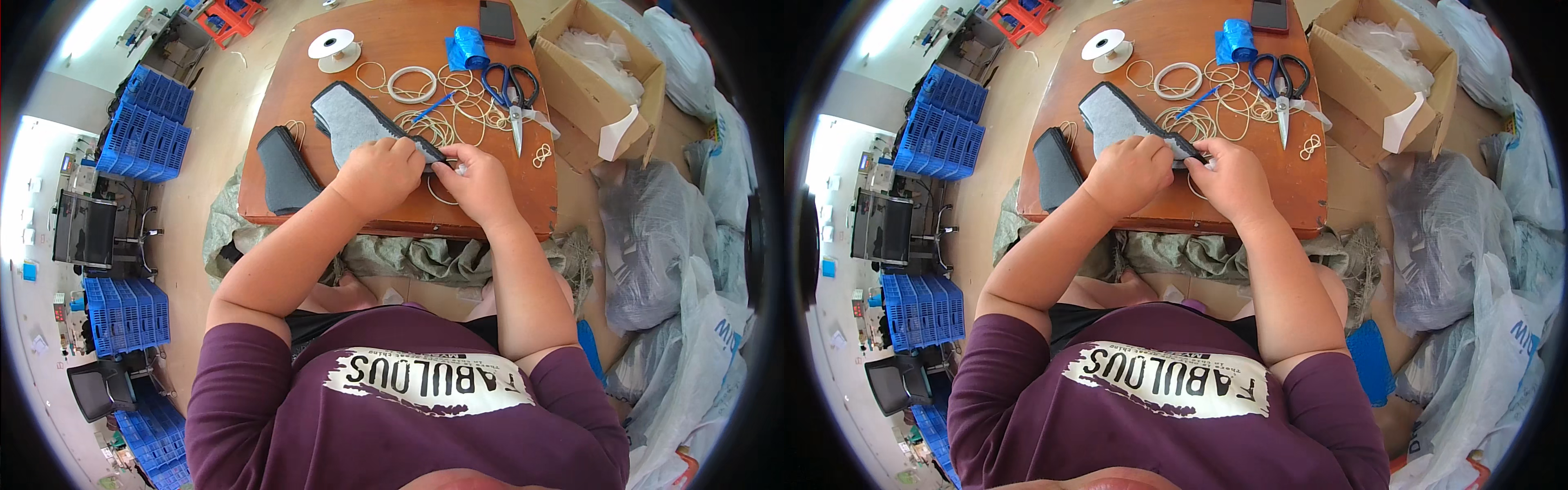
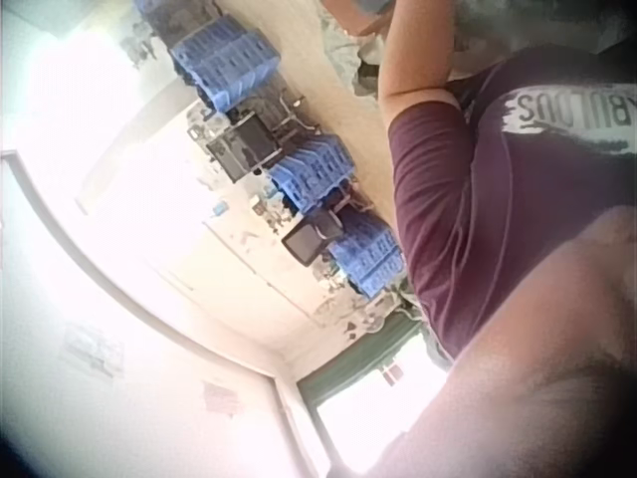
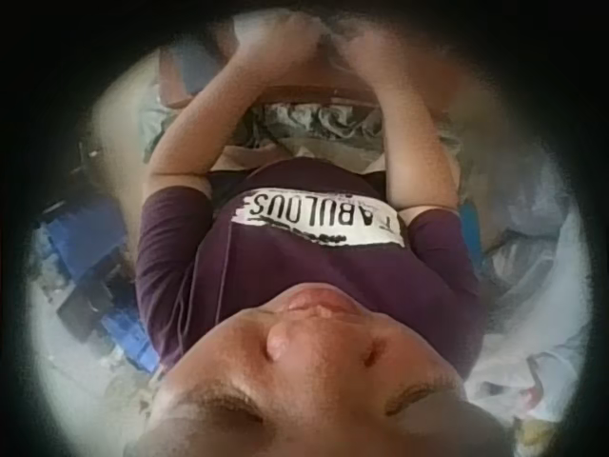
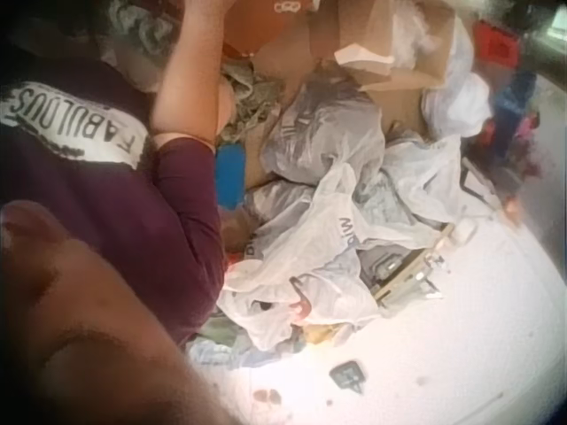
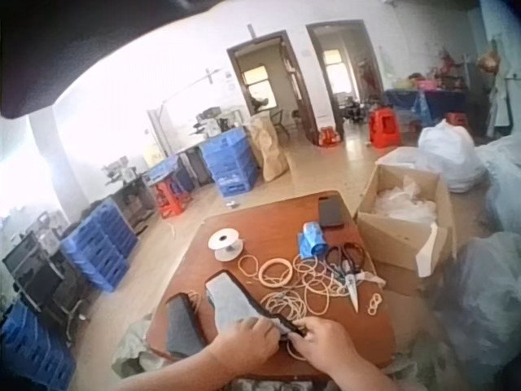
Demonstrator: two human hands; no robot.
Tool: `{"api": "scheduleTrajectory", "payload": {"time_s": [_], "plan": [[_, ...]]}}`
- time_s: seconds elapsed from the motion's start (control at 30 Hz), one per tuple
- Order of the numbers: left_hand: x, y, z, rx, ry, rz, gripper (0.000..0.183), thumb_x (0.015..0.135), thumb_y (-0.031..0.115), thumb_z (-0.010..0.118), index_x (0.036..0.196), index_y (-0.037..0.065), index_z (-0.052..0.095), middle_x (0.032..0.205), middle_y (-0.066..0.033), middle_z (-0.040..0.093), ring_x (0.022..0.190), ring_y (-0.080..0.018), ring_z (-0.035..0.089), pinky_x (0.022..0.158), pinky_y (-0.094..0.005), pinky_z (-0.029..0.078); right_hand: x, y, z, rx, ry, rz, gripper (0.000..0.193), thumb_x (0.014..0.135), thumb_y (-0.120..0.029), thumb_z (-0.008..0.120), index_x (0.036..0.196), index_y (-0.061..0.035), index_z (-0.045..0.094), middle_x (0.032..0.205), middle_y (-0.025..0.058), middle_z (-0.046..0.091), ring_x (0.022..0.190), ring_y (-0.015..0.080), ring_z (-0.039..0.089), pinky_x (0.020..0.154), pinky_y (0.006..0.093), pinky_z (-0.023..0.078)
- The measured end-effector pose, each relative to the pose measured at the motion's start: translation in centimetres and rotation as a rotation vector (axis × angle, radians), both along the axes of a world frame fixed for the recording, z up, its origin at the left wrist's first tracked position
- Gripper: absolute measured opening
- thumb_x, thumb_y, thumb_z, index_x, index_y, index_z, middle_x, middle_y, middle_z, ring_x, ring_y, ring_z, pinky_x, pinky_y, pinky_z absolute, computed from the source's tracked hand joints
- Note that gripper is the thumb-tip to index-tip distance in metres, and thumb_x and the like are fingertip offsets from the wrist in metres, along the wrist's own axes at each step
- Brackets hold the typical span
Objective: The recorder bundles black shoe upper components using rubber bands and adhesive tape.
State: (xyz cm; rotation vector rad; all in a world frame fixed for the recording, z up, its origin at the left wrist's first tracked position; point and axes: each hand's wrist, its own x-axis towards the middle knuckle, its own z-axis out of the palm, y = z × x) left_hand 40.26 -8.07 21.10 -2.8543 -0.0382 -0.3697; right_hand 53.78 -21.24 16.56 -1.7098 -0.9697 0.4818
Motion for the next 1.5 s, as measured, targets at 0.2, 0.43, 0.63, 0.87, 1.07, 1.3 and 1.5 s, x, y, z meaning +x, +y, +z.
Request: {"api": "scheduleTrajectory", "payload": {"time_s": [0.2,0.43,0.63,0.87,1.07,1.3,1.5], "plan": [[0.2,0.0,-0.4,-0.044,-0.061,0.016,0.018,0.074,0.022,0.068,0.081,0.010,0.057,0.081,-0.0042,0.056,0.072,-0.0230,0.062,0.062,-0.0371,0.053,-0.1,-0.2,0.3,-0.033,-0.052,-0.002,0.031,0.083,-0.018,0.072,0.108,-0.0007,0.067,0.091,0.0129,0.072,0.080,0.0203,0.068,0.074,0.0316,0.052],[0.3,0.2,0.0,-0.133,-0.155,0.078,0.015,0.075,0.017,0.066,0.083,0.010,0.055,0.079,-0.0058,0.059,0.073,-0.0258,0.064,0.061,-0.0388,0.054,-0.2,0.0,0.3,-0.047,-0.022,0.008,0.032,0.083,-0.019,0.072,0.109,-0.0013,0.068,0.092,0.0138,0.072,0.081,0.0220,0.068,0.075,0.0327,0.053],[-1.0,0.2,-0.1,-0.208,-0.163,0.004,0.019,0.076,0.013,0.066,0.091,0.010,0.056,0.085,-0.0057,0.064,0.067,-0.0279,0.065,0.060,-0.0389,0.053,-0.2,0.0,0.2,-0.002,-0.076,-0.011,0.031,0.081,-0.023,0.072,0.104,-0.0030,0.069,0.092,0.0178,0.070,0.083,0.0327,0.068,0.074,0.0401,0.053],[-1.0,0.3,-0.2,0.011,-0.147,-0.129,0.014,0.075,0.017,0.060,0.084,0.013,0.051,0.081,-0.0009,0.058,0.072,-0.0189,0.063,0.059,-0.0336,0.052,-0.3,-0.1,0.3,0.006,-0.063,-0.008,0.030,0.081,-0.023,0.071,0.104,-0.0033,0.068,0.092,0.0168,0.070,0.082,0.0317,0.068,0.073,0.0400,0.053],[-1.1,1.1,-0.7,-0.065,-0.126,-0.090,0.023,0.073,0.012,0.068,0.092,0.011,0.055,0.087,-0.0036,0.064,0.079,-0.0226,0.065,0.065,-0.0358,0.052,-0.3,-0.2,0.7,-0.019,-0.058,0.001,0.031,0.082,-0.023,0.072,0.105,-0.0020,0.068,0.091,0.0159,0.071,0.080,0.0278,0.068,0.073,0.0363,0.053],[-0.7,1.5,0.0,-0.298,-0.240,-0.088,0.016,0.070,0.008,0.070,0.080,0.010,0.058,0.075,-0.0039,0.064,0.071,-0.0244,0.065,0.061,-0.0370,0.053,-0.3,-0.1,0.5,-0.027,-0.063,0.006,0.032,0.083,-0.022,0.073,0.105,-0.0005,0.068,0.091,0.0153,0.071,0.080,0.0250,0.069,0.074,0.0338,0.053],[-0.4,1.3,0.6,-0.318,-0.203,-0.039,0.014,0.070,0.008,0.069,0.079,0.010,0.058,0.070,-0.0052,0.062,0.070,-0.0258,0.064,0.061,-0.0379,0.053,-0.3,-0.1,0.5,-0.054,-0.062,0.000,0.030,0.083,-0.021,0.072,0.104,-0.0015,0.068,0.090,0.0150,0.071,0.078,0.0250,0.068,0.073,0.0340,0.053]]}}
